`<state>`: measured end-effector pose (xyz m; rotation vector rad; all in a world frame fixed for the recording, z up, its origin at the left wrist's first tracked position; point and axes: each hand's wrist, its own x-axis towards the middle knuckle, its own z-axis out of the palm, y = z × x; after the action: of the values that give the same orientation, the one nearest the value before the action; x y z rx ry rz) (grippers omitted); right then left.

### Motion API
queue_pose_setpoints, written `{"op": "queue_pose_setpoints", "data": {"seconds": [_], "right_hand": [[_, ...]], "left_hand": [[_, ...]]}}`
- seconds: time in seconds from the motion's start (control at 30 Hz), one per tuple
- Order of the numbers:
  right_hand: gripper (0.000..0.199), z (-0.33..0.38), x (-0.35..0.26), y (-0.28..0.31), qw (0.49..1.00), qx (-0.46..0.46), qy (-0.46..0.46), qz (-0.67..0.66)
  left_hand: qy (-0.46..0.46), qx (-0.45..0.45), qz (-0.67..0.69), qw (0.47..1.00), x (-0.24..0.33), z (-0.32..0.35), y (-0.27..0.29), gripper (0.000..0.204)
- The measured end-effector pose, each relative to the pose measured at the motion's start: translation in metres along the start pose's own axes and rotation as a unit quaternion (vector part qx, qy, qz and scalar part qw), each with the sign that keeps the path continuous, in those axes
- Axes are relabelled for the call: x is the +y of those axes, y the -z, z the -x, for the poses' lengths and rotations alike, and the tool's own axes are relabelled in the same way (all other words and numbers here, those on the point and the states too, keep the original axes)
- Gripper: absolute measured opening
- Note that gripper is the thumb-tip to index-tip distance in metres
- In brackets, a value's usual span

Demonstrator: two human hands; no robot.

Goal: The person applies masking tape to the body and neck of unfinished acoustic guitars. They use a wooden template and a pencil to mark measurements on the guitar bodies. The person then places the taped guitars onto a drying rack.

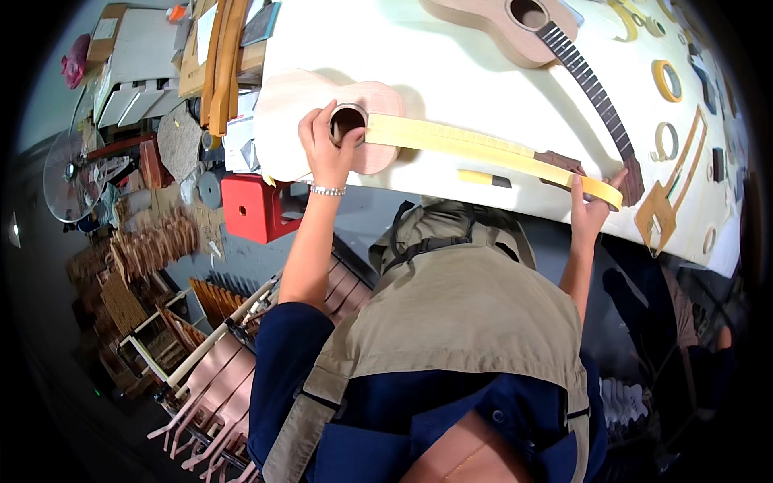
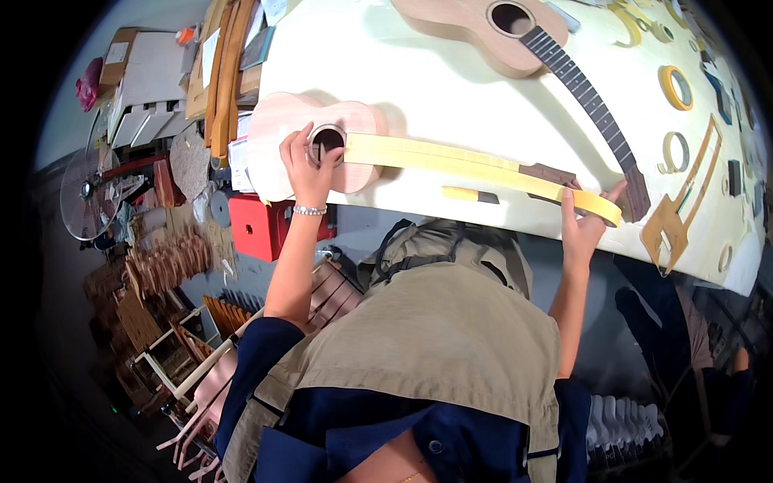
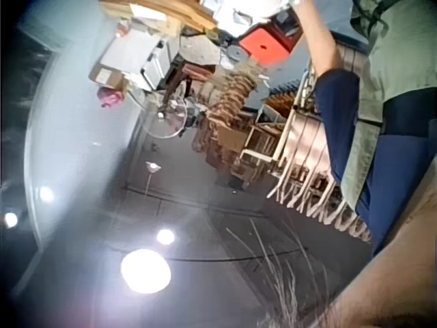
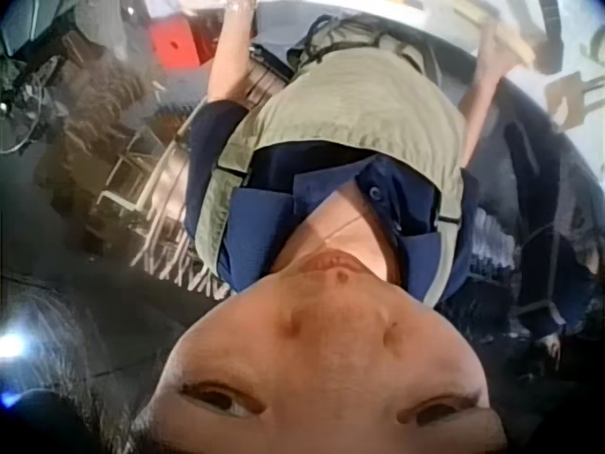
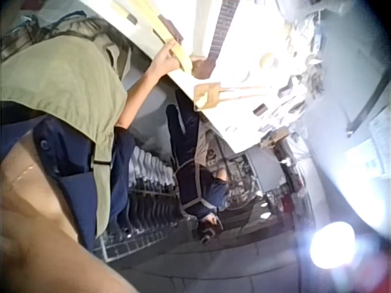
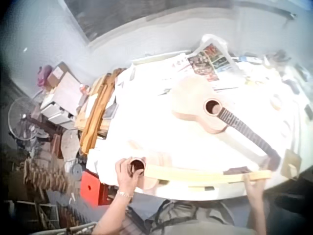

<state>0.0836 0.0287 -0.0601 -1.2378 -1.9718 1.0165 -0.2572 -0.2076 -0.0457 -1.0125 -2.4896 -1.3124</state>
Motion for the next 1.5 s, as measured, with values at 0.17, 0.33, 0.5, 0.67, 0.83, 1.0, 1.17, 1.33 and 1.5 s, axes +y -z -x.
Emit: {"op": "queue_pose_setpoints", "data": {"seconds": [0.17,0.33,0.5,0.67,0.83,1.0,1.17,1.33,1.5], "right_hand": [[0.089,0.000,-0.007,-0.004,0.999,0.019,-0.035,-0.016],[0.091,0.001,-0.011,-0.007,0.998,0.034,-0.053,-0.030],[0.089,0.004,-0.005,-0.016,0.996,0.045,-0.046,0.065],[0.087,0.007,-0.001,-0.027,0.986,0.071,-0.004,0.150],[0.081,0.003,0.005,-0.026,0.990,0.071,0.020,0.120],[0.077,0.003,0.007,-0.024,0.990,0.055,0.011,0.131],[0.074,0.004,0.009,-0.026,0.991,0.055,0.017,0.124],[0.070,0.004,0.009,-0.026,0.990,0.058,0.027,0.123],[0.060,0.004,0.010,-0.027,0.992,0.058,0.025,0.113]], "left_hand": [[-0.150,-0.269,-0.203,0.930,0.018,0.033,0.011,0.080],[-0.138,-0.277,-0.303,0.901,0.019,0.045,0.002,0.089],[-0.114,-0.286,-0.308,0.900,0.049,0.059,-0.020,0.088],[-0.185,-0.373,-0.130,0.900,0.131,0.101,-0.115,0.079],[-0.292,-0.414,-0.004,0.862,0.119,0.104,-0.127,0.043],[-0.151,-0.369,-0.195,0.896,0.121,0.092,-0.101,0.024],[0.002,-0.356,0.069,0.932,0.148,0.078,-0.104,0.026],[0.155,-0.335,0.233,0.900,0.152,0.080,-0.128,0.040],[0.193,-0.328,0.239,0.893,0.155,0.078,-0.133,0.038]]}}
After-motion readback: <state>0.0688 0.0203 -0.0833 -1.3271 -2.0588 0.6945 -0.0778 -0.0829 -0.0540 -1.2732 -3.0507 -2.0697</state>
